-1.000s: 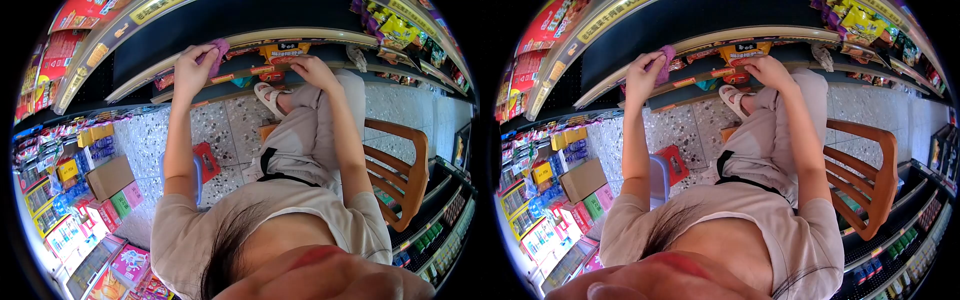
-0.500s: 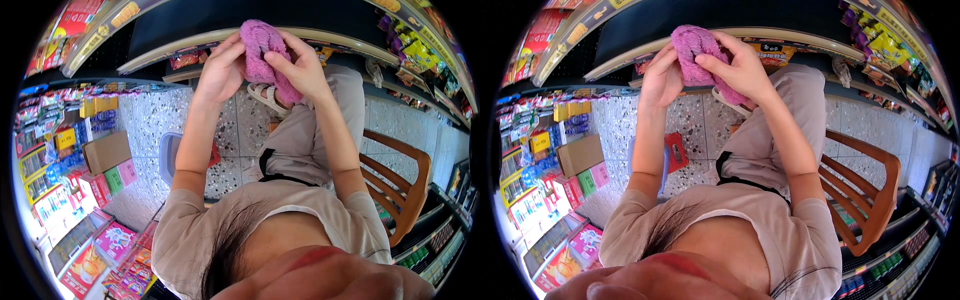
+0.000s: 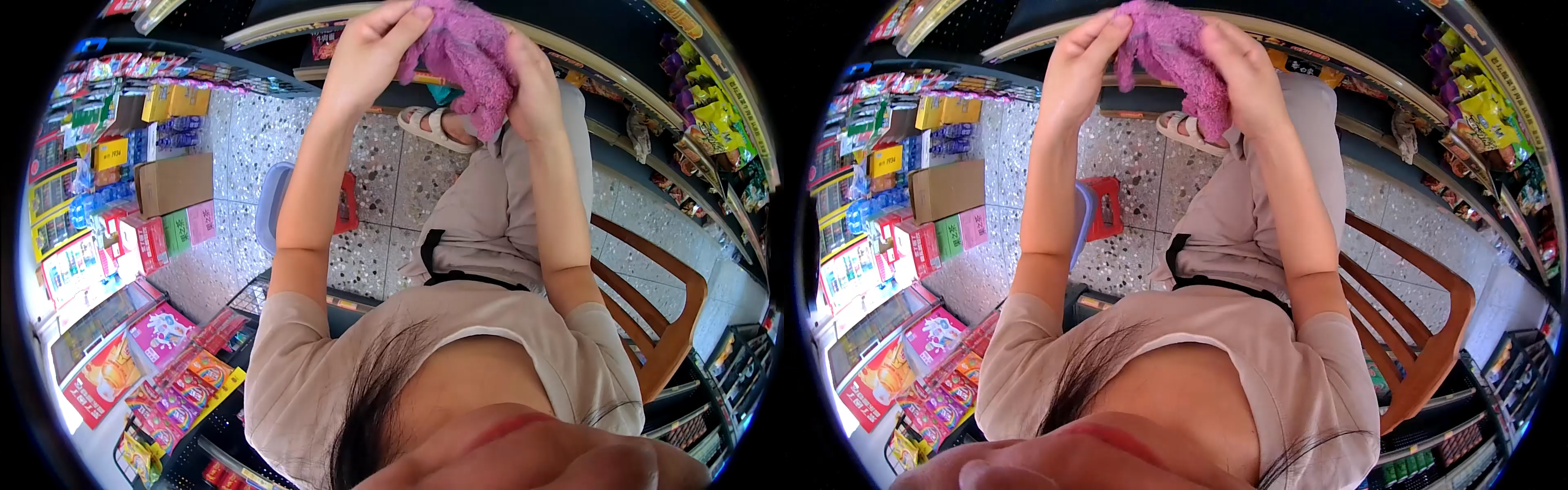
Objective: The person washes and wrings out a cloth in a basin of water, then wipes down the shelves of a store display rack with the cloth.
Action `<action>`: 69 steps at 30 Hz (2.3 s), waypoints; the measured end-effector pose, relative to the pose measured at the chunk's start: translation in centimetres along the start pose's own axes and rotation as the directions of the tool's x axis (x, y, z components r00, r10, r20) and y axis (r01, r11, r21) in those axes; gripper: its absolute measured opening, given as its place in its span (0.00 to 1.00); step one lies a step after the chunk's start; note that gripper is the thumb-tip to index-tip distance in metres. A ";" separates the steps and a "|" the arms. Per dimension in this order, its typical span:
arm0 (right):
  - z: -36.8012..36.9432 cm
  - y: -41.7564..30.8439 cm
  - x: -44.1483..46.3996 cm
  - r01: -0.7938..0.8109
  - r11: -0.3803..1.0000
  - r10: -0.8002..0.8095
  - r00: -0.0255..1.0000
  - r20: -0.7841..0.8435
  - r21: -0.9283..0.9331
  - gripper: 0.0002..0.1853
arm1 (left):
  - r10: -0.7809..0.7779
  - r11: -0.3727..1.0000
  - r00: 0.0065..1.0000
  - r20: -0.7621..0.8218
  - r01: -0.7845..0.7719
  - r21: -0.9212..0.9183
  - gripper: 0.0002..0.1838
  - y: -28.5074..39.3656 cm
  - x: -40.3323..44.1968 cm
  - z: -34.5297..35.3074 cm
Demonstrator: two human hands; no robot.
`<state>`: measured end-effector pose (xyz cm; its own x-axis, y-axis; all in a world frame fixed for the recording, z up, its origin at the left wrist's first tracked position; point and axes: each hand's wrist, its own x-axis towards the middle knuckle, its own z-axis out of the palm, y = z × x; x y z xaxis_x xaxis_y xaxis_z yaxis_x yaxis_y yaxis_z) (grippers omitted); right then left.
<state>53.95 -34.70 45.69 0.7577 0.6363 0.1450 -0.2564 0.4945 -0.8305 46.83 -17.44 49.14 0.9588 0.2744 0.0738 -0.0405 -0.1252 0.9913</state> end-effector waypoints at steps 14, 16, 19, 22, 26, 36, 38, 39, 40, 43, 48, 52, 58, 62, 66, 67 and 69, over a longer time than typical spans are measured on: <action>3.7 1.9 -0.2 -0.133 0.989 0.131 0.991 0.035 0.062 0.10 | -0.019 0.934 1.000 -0.010 0.015 -0.356 0.21 -1.0 -2.3 0.5; 3.3 1.9 0.6 -0.158 0.987 0.157 0.986 0.051 0.020 0.10 | -0.013 0.943 0.999 -0.037 0.000 -0.334 0.20 -1.9 -2.2 0.1; 1.8 0.0 2.5 -0.156 0.978 0.166 0.983 0.071 -0.135 0.10 | 0.054 0.962 0.990 -0.133 -0.087 -0.260 0.18 -2.8 -2.2 -0.1; -0.7 -2.6 6.2 0.034 0.804 0.008 0.998 0.068 -0.594 0.17 | -0.012 0.970 0.967 -0.255 -0.051 -0.238 0.17 -4.6 -2.2 -1.1; 1.0 -7.3 11.7 -0.040 0.577 0.262 0.955 0.139 -0.815 0.11 | 0.013 0.992 0.898 -0.439 -0.068 -0.111 0.13 -8.6 -1.1 -0.7; -6.8 7.6 22.7 0.665 -0.106 0.185 0.743 0.643 -0.739 0.13 | 0.188 0.947 0.914 -0.360 -0.072 0.312 0.17 -14.0 -3.3 6.7; -6.8 7.5 22.6 0.647 -0.171 0.200 0.761 0.617 -0.743 0.14 | 0.129 0.963 0.914 -0.385 -0.022 0.269 0.17 -14.8 -4.1 7.5; -6.7 7.6 22.6 0.620 -0.201 0.189 0.784 0.591 -0.758 0.13 | 0.143 0.966 0.898 -0.417 -0.035 0.256 0.18 -14.9 -4.3 7.5; -6.4 7.7 22.8 0.593 -0.233 0.172 0.805 0.567 -0.771 0.13 | 0.161 0.968 0.879 -0.448 -0.052 0.245 0.18 -14.8 -4.3 7.4; -6.4 8.9 24.4 0.503 -0.324 0.105 0.861 0.497 -0.802 0.13 | 0.180 0.926 0.856 -0.484 0.019 0.378 0.17 -15.8 -4.8 6.8; -6.6 10.3 25.3 0.422 -0.350 0.030 0.897 0.441 -0.836 0.13 | 0.215 0.892 0.824 -0.524 0.053 0.450 0.16 -15.7 -6.7 4.8; -5.6 10.0 24.1 0.370 -0.376 0.026 0.921 0.390 -0.849 0.12 | 0.200 0.885 0.768 -0.609 0.125 0.449 0.16 -16.1 -8.8 2.6; -5.9 8.3 22.9 0.381 -0.382 0.180 0.924 0.337 -0.842 0.14 | 0.138 0.898 0.698 -0.702 0.212 0.386 0.17 -14.5 -15.6 -0.7; -7.2 7.4 22.4 0.427 -0.369 0.228 0.902 0.365 -0.825 0.14 | 0.180 0.895 0.651 -0.738 0.203 0.398 0.17 -12.7 -18.2 0.3; -10.0 7.3 21.8 0.454 -0.318 0.169 0.891 0.421 -0.833 0.14 | 0.302 0.855 0.637 -0.709 0.148 0.497 0.17 -10.4 -18.1 2.0; -10.6 7.5 21.8 0.430 -0.299 0.162 0.903 0.398 -0.852 0.14 | 0.312 0.843 0.640 -0.702 0.155 0.515 0.16 -9.6 -18.0 2.3; -10.5 7.8 22.4 0.396 -0.245 0.152 0.917 0.369 -0.885 0.15 | 0.337 0.827 0.640 -0.691 0.150 0.542 0.16 -8.7 -17.9 2.7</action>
<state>75.16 -22.80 36.80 0.4348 0.8769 0.2052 0.8941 -0.3930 -0.2148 30.79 -23.79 38.86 0.4056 0.7919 0.4564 0.2624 -0.5792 0.7718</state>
